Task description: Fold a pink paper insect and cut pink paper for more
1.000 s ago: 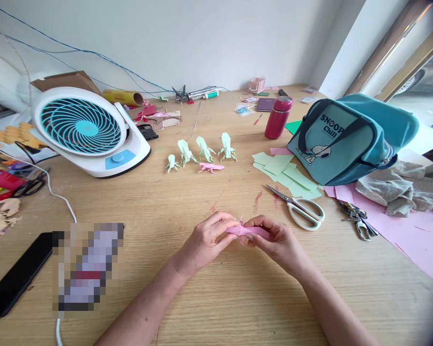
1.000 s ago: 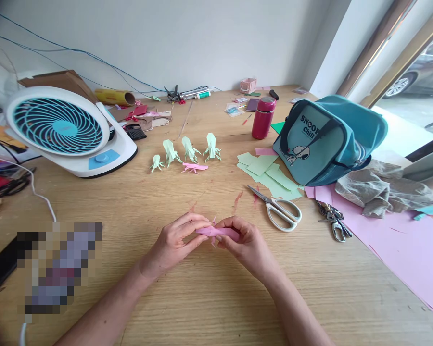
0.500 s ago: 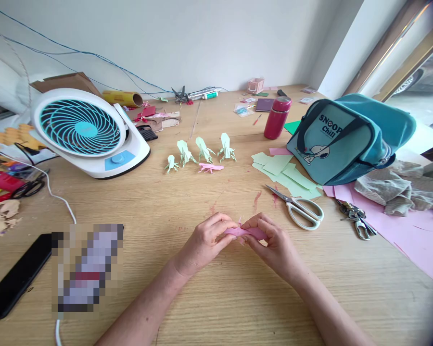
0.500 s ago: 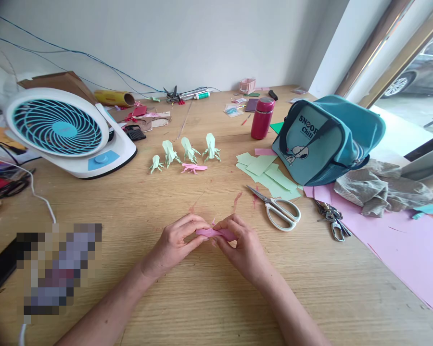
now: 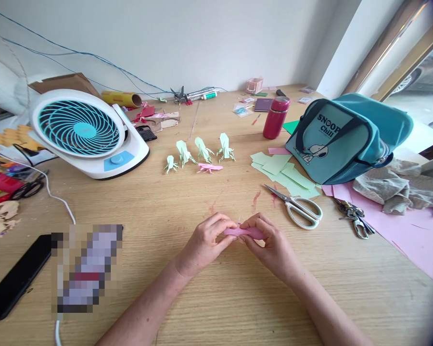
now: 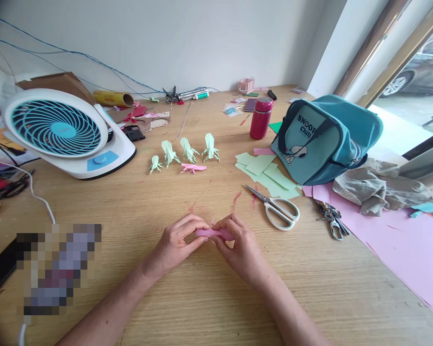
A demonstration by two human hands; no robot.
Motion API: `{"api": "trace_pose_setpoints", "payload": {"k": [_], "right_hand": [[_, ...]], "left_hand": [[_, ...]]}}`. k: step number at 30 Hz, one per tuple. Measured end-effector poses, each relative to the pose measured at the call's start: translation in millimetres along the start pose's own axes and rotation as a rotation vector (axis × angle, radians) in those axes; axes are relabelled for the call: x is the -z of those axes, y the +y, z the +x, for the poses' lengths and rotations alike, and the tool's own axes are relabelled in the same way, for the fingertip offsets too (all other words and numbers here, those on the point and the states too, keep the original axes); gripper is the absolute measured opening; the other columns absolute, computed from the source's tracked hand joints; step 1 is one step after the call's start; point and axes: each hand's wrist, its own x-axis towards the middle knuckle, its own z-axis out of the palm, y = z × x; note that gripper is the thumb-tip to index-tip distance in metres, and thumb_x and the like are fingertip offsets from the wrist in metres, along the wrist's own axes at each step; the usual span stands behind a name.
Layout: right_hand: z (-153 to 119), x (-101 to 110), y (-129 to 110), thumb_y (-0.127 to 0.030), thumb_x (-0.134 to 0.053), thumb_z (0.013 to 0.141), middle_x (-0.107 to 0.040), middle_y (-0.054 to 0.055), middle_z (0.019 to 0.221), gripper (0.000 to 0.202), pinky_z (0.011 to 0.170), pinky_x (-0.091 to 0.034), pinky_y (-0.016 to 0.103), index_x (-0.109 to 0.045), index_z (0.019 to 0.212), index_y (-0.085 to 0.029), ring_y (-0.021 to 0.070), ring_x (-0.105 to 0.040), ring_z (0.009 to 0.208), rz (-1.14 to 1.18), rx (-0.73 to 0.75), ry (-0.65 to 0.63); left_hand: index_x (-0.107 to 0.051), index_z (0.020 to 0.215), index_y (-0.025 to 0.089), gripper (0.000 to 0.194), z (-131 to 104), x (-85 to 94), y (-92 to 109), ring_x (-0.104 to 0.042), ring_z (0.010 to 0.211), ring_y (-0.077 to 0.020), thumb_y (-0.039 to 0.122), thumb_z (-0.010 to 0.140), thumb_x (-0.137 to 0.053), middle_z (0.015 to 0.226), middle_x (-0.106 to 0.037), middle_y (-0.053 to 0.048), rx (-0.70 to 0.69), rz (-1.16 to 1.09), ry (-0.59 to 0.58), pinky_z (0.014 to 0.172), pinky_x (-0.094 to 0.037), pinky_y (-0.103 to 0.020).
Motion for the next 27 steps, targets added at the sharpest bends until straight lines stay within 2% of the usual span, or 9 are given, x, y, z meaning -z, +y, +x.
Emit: {"api": "trace_pose_setpoints", "payload": {"k": [8, 15, 19, 22, 27], "right_hand": [[-0.9, -0.1, -0.3, -0.025, -0.059, 0.089, -0.061, 0.005, 0.091, 0.006, 0.063, -0.045, 0.029, -0.064, 0.091, -0.024, 0.0183, -0.059, 0.078, -0.002, 0.002, -0.008], [-0.1, 0.0, -0.6, -0.026, -0.059, 0.09, -0.062, 0.005, 0.091, 0.006, 0.065, -0.046, 0.028, -0.065, 0.09, -0.024, 0.0182, -0.061, 0.079, 0.052, -0.013, -0.018], [-0.2, 3.0, -1.7, -0.033, -0.058, 0.092, -0.064, 0.004, 0.092, 0.012, 0.072, -0.049, 0.028, -0.064, 0.095, -0.023, 0.0182, -0.063, 0.082, 0.207, -0.097, -0.082], [0.1, 4.1, -0.2, -0.039, -0.057, 0.094, -0.064, 0.002, 0.082, 0.018, 0.071, -0.048, 0.027, -0.061, 0.094, -0.022, 0.0172, -0.063, 0.077, 0.347, -0.181, -0.124], [0.4, 2.7, 2.8, -0.039, -0.058, 0.094, -0.063, 0.0, 0.078, 0.019, 0.07, -0.046, 0.026, -0.058, 0.092, -0.02, 0.0159, -0.062, 0.076, 0.377, -0.195, -0.146]], "left_hand": [[-0.064, 0.091, 0.019, 0.007, 0.8, -1.0, 1.1, -0.064, 0.085, -0.0154, 0.014, 0.089, -0.061, 0.091, -0.065, -0.004, 0.0, 0.011, -0.009, 0.076, -0.052, -0.026], [-0.064, 0.092, 0.019, 0.008, -0.2, -1.6, -0.2, -0.061, 0.084, -0.016, 0.013, 0.091, -0.058, 0.091, -0.065, -0.004, -0.039, 0.089, -0.031, 0.077, -0.05, -0.028], [-0.064, 0.094, 0.019, 0.006, 0.3, 0.4, 0.2, -0.062, 0.087, -0.0159, 0.017, 0.091, -0.06, 0.093, -0.065, -0.004, -0.025, 0.06, -0.026, 0.079, -0.05, -0.027], [-0.065, 0.095, 0.019, 0.006, 0.4, 0.1, 0.8, -0.063, 0.086, -0.015, 0.021, 0.092, -0.061, 0.092, -0.065, -0.004, -0.033, 0.04, 0.0, 0.08, -0.05, -0.027], [-0.065, 0.095, 0.018, 0.006, -1.0, -2.7, 1.0, -0.062, 0.085, -0.0158, 0.018, 0.092, -0.06, 0.089, -0.065, -0.004, -0.067, 0.105, 0.007, 0.078, -0.051, -0.028]]}}
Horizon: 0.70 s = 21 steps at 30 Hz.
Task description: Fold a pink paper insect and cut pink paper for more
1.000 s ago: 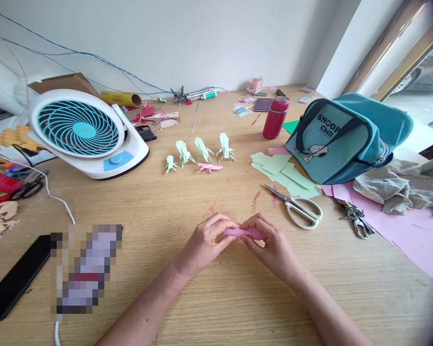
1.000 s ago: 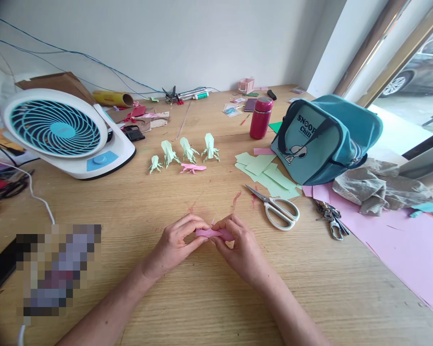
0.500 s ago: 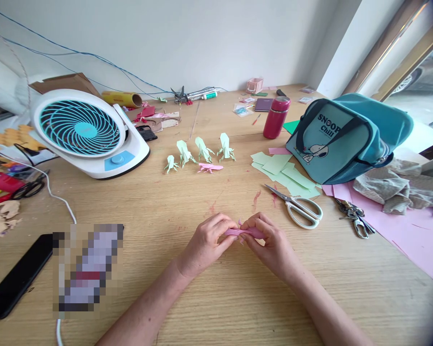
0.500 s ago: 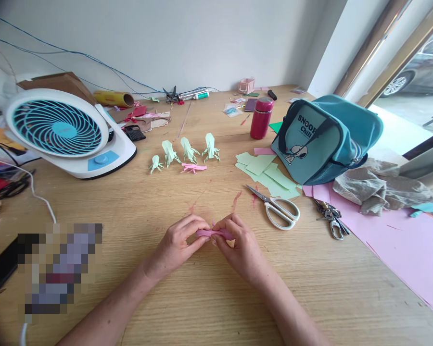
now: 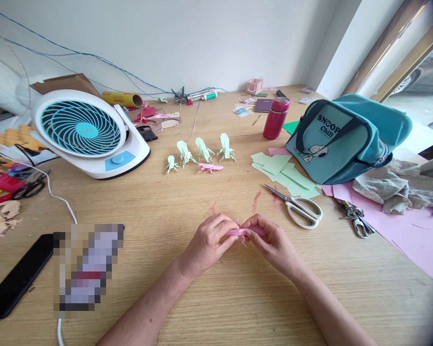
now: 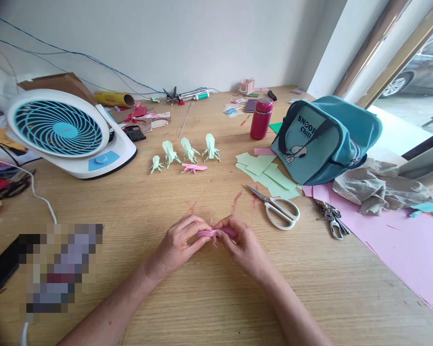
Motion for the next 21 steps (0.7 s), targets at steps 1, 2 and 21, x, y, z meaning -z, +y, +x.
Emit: {"api": "trace_pose_setpoints", "payload": {"k": [1, 2, 21], "right_hand": [[0.1, -0.3, 0.2, -0.039, -0.057, 0.094, -0.063, 0.0, 0.078, 0.019, 0.07, -0.046, 0.026, -0.058, 0.092, -0.02, 0.0157, -0.062, 0.076, -0.008, 0.0, -0.001], [0.2, -0.6, 0.1, -0.039, -0.056, 0.094, -0.064, 0.001, 0.079, 0.019, 0.069, -0.046, 0.026, -0.058, 0.093, -0.02, 0.0156, -0.062, 0.075, -0.02, -0.001, 0.001], [1.9, 3.4, 7.8, -0.042, -0.053, 0.095, -0.065, 0.004, 0.097, 0.029, 0.072, -0.052, 0.031, -0.053, 0.116, -0.021, 0.0156, -0.065, 0.075, 0.129, 0.022, 0.068]], "left_hand": [[-0.065, 0.095, 0.018, 0.007, -0.4, -0.5, 0.1, -0.062, 0.085, -0.0161, 0.017, 0.092, -0.059, 0.091, -0.065, -0.005, -0.003, 0.01, -0.005, 0.079, -0.051, -0.028], [-0.065, 0.095, 0.018, 0.007, -0.7, -0.9, 0.2, -0.063, 0.086, -0.0164, 0.016, 0.092, -0.059, 0.092, -0.065, -0.005, -0.003, 0.017, -0.01, 0.079, -0.051, -0.029], [-0.065, 0.099, 0.021, 0.013, -2.6, -8.8, 2.2, -0.062, 0.088, -0.0173, 0.014, 0.087, -0.064, 0.094, -0.068, -0.003, 0.084, -0.021, 0.06, 0.08, -0.049, -0.029]]}}
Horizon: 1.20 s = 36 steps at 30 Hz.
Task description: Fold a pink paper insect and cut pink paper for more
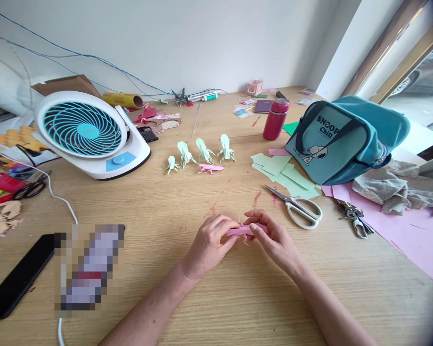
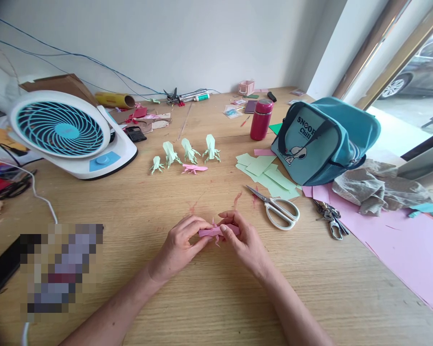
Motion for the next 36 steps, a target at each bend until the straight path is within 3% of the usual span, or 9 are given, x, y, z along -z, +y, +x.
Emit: {"api": "trace_pose_setpoints", "payload": {"k": [7, 15, 19, 24, 29, 32, 36], "right_hand": [[2, 3, -2, -0.047, -0.052, 0.095, -0.065, 0.002, 0.082, 0.032, 0.071, -0.053, 0.03, -0.052, 0.114, -0.021, 0.0162, -0.063, 0.074, 0.041, -0.022, 0.022], [6, 4, 3, -0.049, -0.053, 0.093, -0.066, 0.005, 0.098, 0.038, 0.069, -0.052, 0.031, -0.051, 0.12, -0.023, 0.0159, -0.063, 0.074, -0.028, -0.026, 0.15], [7, 6, 7, -0.049, -0.052, 0.092, -0.064, 0.005, 0.096, 0.04, 0.069, -0.051, 0.031, -0.05, 0.122, -0.023, 0.0169, -0.063, 0.076, -0.148, -0.029, 0.236], [8, 9, 12, -0.048, -0.052, 0.093, -0.063, 0.004, 0.093, 0.039, 0.068, -0.051, 0.031, -0.05, 0.123, -0.023, 0.0175, -0.062, 0.076, -0.182, 0.02, 0.23], [7, 12, 11, -0.046, -0.05, 0.094, -0.064, 0.005, 0.095, 0.036, 0.067, -0.051, 0.032, -0.049, 0.124, -0.024, 0.0179, -0.062, 0.075, -0.233, 0.053, 0.263], [7, 12, 8, -0.035, -0.05, 0.094, -0.064, 0.007, 0.099, 0.028, 0.068, -0.051, 0.033, -0.054, 0.119, -0.024, 0.0197, -0.062, 0.079, -0.413, 0.13, 0.238], [16, 8, 10, -0.015, -0.053, 0.087, -0.063, 0.011, 0.119, 0.036, 0.094, -0.045, 0.048, -0.056, 0.121, -0.023, 0.0291, -0.055, 0.111, -0.779, 0.342, 0.137]], "left_hand": [[-0.063, 0.093, 0.021, 0.015, 1, 0.8, 1, -0.061, 0.086, -0.0171, 0.01, 0.084, -0.067, 0.089, -0.069, -0.001, 0.039, -0.02, 0.06, 0.08, -0.046, -0.03], [-0.059, 0.086, 0.022, 0.011, 0, -1.5, -4, -0.057, 0.077, -0.0152, 0.014, 0.085, -0.067, 0.083, -0.066, 0.001, 0.133, 0.012, 0.163, 0.075, -0.044, -0.028], [-0.057, 0.082, 0.022, 0.015, 1, -7.8, -14, -0.057, 0.078, -0.0169, 0.013, 0.082, -0.069, 0.083, -0.066, 0.001, 0.221, 0.09, 0.212, 0.073, -0.043, -0.03], [-0.057, 0.082, 0.023, 0.019, 1, -16.0, -19, -0.058, 0.081, -0.0206, 0.027, 0.079, -0.075, 0.085, -0.069, 0.001, 0.3, 0.27, 0.174, 0.073, -0.039, -0.033], [-0.058, 0.086, 0.023, 0.025, 0, -13.4, -18, -0.059, 0.085, -0.0219, 0.036, 0.077, -0.077, 0.088, -0.069, -0.001, 0.298, 0.284, 0.16, 0.077, -0.04, -0.034], [-0.06, 0.092, 0.023, 0.028, 0, -11.0, -17, -0.058, 0.089, -0.0236, 0.035, 0.074, -0.079, 0.093, -0.069, -0.003, 0.283, 0.303, 0.133, 0.078, -0.041, -0.035], [-0.063, 0.091, 0.023, 0.018, 1, -11.4, -19, -0.057, 0.089, -0.0248, 0.03, 0.079, -0.075, 0.093, -0.069, -0.004, 0.263, 0.354, 0.087, 0.076, -0.041, -0.037]]}}
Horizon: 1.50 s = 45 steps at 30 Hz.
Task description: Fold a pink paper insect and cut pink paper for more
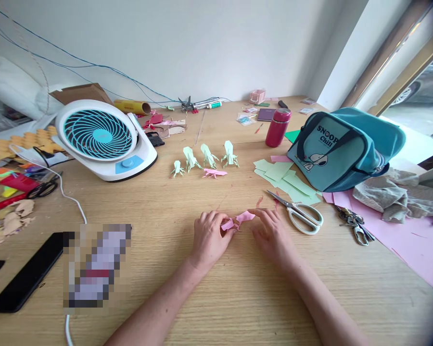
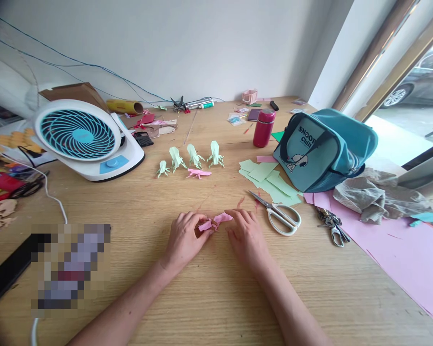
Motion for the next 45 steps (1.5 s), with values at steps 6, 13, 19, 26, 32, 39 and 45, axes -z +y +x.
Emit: {"api": "trace_pose_setpoints", "payload": {"k": [6, 13, 19, 26, 32, 39, 45], "right_hand": [[11, -16, 4, -0.014, -0.052, 0.09, -0.067, 0.012, 0.116, 0.031, 0.094, -0.043, 0.047, -0.06, 0.119, -0.022, 0.0298, -0.055, 0.113, -0.122, 0.075, -0.11], [14, -11, -1, -0.02, -0.056, 0.092, -0.067, 0.008, 0.096, 0.015, 0.081, -0.046, 0.037, -0.066, 0.103, -0.021, 0.0231, -0.06, 0.089, -0.109, 0.045, -0.126], [8, -8, -4, -0.022, -0.054, 0.093, -0.065, 0.005, 0.093, 0.02, 0.071, -0.046, 0.03, -0.066, 0.108, -0.023, 0.019, -0.062, 0.083, 0.091, -0.049, -0.112], [3, -1, -3, -0.027, -0.052, 0.095, -0.065, 0.005, 0.091, 0.019, 0.063, -0.044, 0.028, -0.067, 0.105, -0.023, 0.0167, -0.061, 0.074, 0.196, -0.121, -0.126], [0, 0, -7, -0.024, -0.053, 0.093, -0.066, 0.005, 0.095, 0.016, 0.062, -0.045, 0.027, -0.064, 0.105, -0.025, 0.0172, -0.062, 0.078, 0.231, -0.134, -0.143], [-2, 3, -9, -0.028, -0.054, 0.094, -0.069, 0.004, 0.097, 0.008, 0.069, -0.048, 0.029, -0.059, 0.099, -0.026, 0.0186, -0.063, 0.082, 0.286, -0.155, -0.093], [-1, 6, -13, -0.026, -0.055, 0.093, -0.066, 0.002, 0.086, 0.009, 0.062, -0.045, 0.027, -0.062, 0.098, -0.026, 0.0168, -0.06, 0.072, 0.213, -0.099, -0.105]], "left_hand": [[-0.066, 0.088, 0.023, 0.01, 1, 0.2, -9, -0.058, 0.089, -0.0233, 0.02, 0.081, -0.071, 0.091, -0.07, -0.003, -0.058, -0.016, -0.037, 0.077, -0.041, -0.036], [-0.068, 0.09, 0.023, 0.012, 7, 10.1, -14, -0.059, 0.093, -0.0218, 0.018, 0.08, -0.073, 0.092, -0.071, -0.001, -0.082, -0.181, -0.077, 0.082, -0.044, -0.036], [-0.066, 0.094, 0.022, 0.015, 10, 12.9, -16, -0.059, 0.095, -0.0205, 0.013, 0.083, -0.07, 0.095, -0.071, -0.002, -0.146, -0.417, -0.041, 0.088, -0.046, -0.036], [-0.066, 0.096, 0.023, 0.014, 10, 11.7, -16, -0.062, 0.093, -0.0196, 0.017, 0.084, -0.069, 0.095, -0.072, -0.002, -0.145, -0.465, -0.037, 0.09, -0.047, -0.037], [-0.067, 0.094, 0.023, 0.013, 10, 14.1, -13, -0.064, 0.088, -0.0185, 0.019, 0.083, -0.072, 0.091, -0.072, -0.002, -0.112, -0.484, -0.031, 0.083, -0.05, -0.034], [-0.067, 0.094, 0.023, 0.014, 10, 15.1, -13, -0.065, 0.085, -0.0175, 0.019, 0.082, -0.073, 0.089, -0.072, -0.001, -0.075, -0.521, -0.048, 0.082, -0.051, -0.033], [-0.066, 0.092, 0.023, 0.009, 10, 16.7, -9, -0.063, 0.085, -0.0179, 0.018, 0.085, -0.069, 0.09, -0.072, -0.002, -0.228, -0.433, -0.017, 0.081, -0.049, -0.034]]}}
